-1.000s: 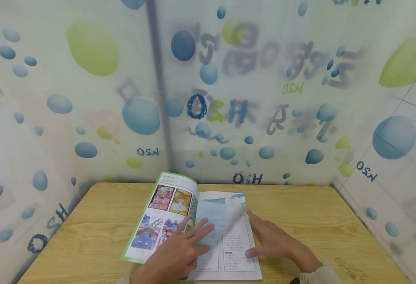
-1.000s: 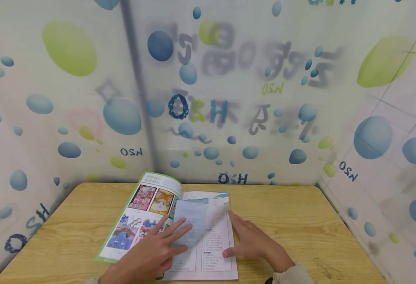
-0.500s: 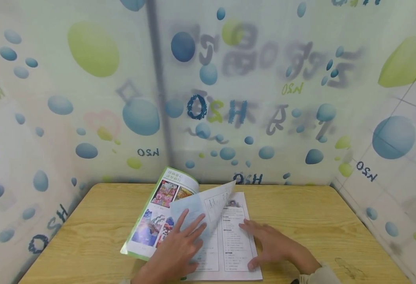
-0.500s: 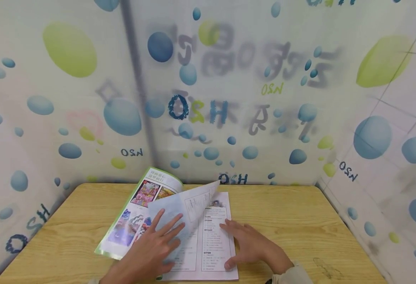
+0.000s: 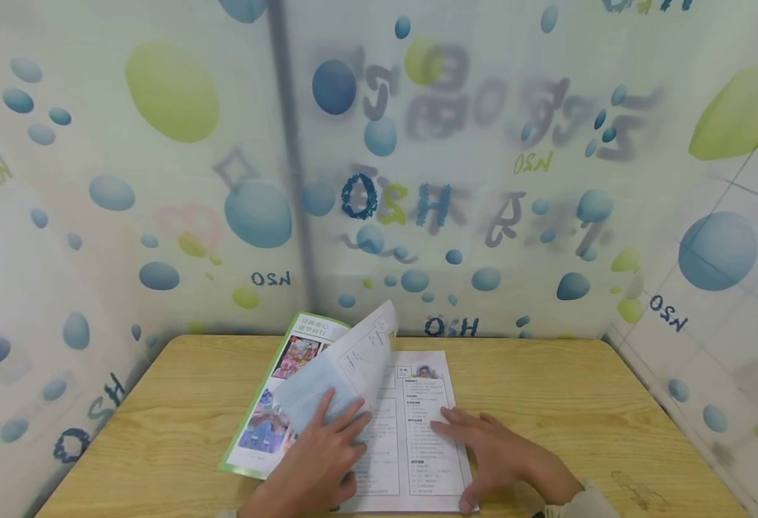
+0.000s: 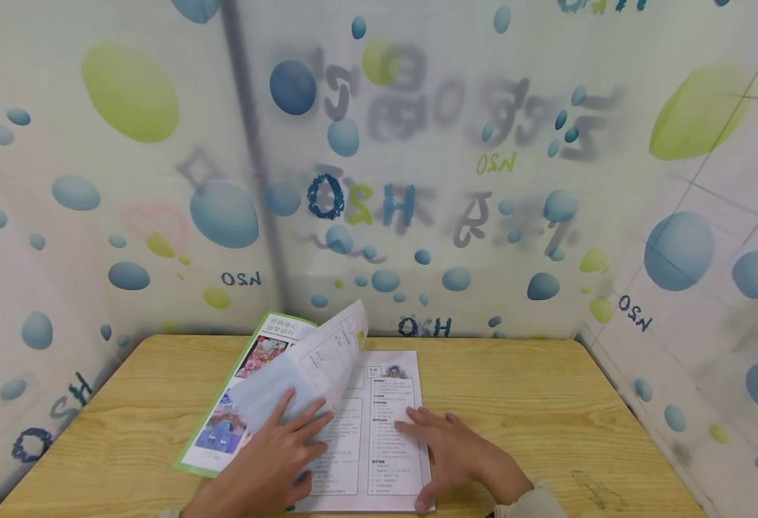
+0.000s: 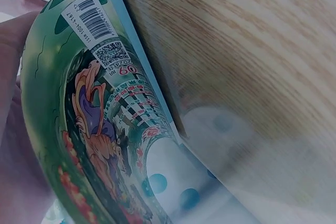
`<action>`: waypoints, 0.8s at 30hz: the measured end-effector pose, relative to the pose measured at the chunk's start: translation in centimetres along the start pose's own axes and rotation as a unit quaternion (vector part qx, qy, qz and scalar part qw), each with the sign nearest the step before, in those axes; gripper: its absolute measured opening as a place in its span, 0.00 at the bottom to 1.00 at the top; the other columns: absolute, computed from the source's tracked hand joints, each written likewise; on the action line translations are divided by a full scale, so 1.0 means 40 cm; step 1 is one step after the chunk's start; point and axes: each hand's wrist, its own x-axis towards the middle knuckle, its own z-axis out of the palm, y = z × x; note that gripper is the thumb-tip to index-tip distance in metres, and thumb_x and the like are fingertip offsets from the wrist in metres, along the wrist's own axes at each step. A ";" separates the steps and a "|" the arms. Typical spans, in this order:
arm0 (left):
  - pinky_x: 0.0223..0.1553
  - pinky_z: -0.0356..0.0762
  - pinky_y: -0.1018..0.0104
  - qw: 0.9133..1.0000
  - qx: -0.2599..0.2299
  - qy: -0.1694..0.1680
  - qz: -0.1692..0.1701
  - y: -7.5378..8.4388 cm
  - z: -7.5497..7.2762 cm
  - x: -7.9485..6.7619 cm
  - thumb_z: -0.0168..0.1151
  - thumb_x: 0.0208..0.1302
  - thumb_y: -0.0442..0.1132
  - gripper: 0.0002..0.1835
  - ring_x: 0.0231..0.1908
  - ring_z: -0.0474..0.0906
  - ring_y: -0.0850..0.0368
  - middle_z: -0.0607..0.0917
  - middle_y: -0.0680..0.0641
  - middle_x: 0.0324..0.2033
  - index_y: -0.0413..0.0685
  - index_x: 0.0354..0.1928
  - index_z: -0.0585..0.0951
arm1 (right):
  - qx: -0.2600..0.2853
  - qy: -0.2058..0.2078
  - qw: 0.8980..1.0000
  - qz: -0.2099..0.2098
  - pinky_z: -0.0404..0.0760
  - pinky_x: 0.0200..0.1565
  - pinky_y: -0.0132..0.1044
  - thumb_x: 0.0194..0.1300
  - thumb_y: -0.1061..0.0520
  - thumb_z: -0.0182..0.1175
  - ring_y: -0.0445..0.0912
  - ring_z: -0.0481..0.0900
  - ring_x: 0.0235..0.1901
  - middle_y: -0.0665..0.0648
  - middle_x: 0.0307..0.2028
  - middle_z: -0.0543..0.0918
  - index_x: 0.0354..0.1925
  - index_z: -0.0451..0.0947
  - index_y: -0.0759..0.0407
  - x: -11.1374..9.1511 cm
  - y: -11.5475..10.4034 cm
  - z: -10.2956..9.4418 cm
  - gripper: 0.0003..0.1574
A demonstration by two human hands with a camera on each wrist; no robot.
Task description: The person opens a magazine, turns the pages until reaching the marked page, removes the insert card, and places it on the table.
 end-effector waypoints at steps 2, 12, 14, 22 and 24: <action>0.62 0.58 0.29 1.000 -0.004 -0.007 -0.007 -0.001 -0.001 0.000 0.66 0.46 0.52 0.11 0.67 0.68 0.46 0.81 0.46 0.59 0.55 0.29 0.85 | 0.000 -0.002 1.000 -0.004 0.51 0.67 0.70 0.36 0.22 0.73 0.60 0.53 0.74 0.60 0.76 0.57 0.75 0.62 0.43 -0.001 0.001 0.000 0.71; 0.58 0.65 0.32 0.998 -0.034 -0.034 -0.039 -0.011 0.002 -0.001 0.65 0.52 0.52 0.13 0.64 0.72 0.47 0.82 0.48 0.57 0.54 0.36 0.87 | -0.004 0.000 1.000 -0.003 0.45 0.67 0.71 0.35 0.22 0.73 0.61 0.53 0.74 0.58 0.76 0.58 0.74 0.63 0.37 0.002 0.011 0.009 0.69; 0.57 0.68 0.35 0.997 -0.046 -0.042 -0.047 -0.013 0.003 -0.002 0.64 0.53 0.51 0.14 0.63 0.72 0.47 0.82 0.47 0.58 0.54 0.37 0.87 | -0.007 0.000 1.000 -0.002 0.45 0.67 0.71 0.35 0.21 0.73 0.61 0.53 0.74 0.57 0.76 0.58 0.74 0.63 0.36 0.003 0.013 0.010 0.68; 0.48 0.73 0.36 0.988 -0.096 -0.078 -0.088 -0.019 0.009 -0.003 0.65 0.56 0.51 0.15 0.62 0.74 0.45 0.80 0.45 0.59 0.51 0.40 0.87 | -0.003 0.005 1.000 -0.008 0.45 0.67 0.72 0.36 0.21 0.72 0.59 0.55 0.74 0.57 0.75 0.59 0.73 0.64 0.37 0.001 0.018 0.008 0.67; 0.46 0.74 0.35 0.985 -0.108 -0.088 -0.098 -0.020 0.011 -0.004 0.65 0.57 0.51 0.16 0.62 0.74 0.44 0.80 0.45 0.59 0.51 0.41 0.87 | -0.002 0.006 1.000 -0.012 0.45 0.66 0.72 0.37 0.21 0.72 0.58 0.55 0.74 0.57 0.75 0.59 0.73 0.64 0.38 0.000 0.019 0.009 0.67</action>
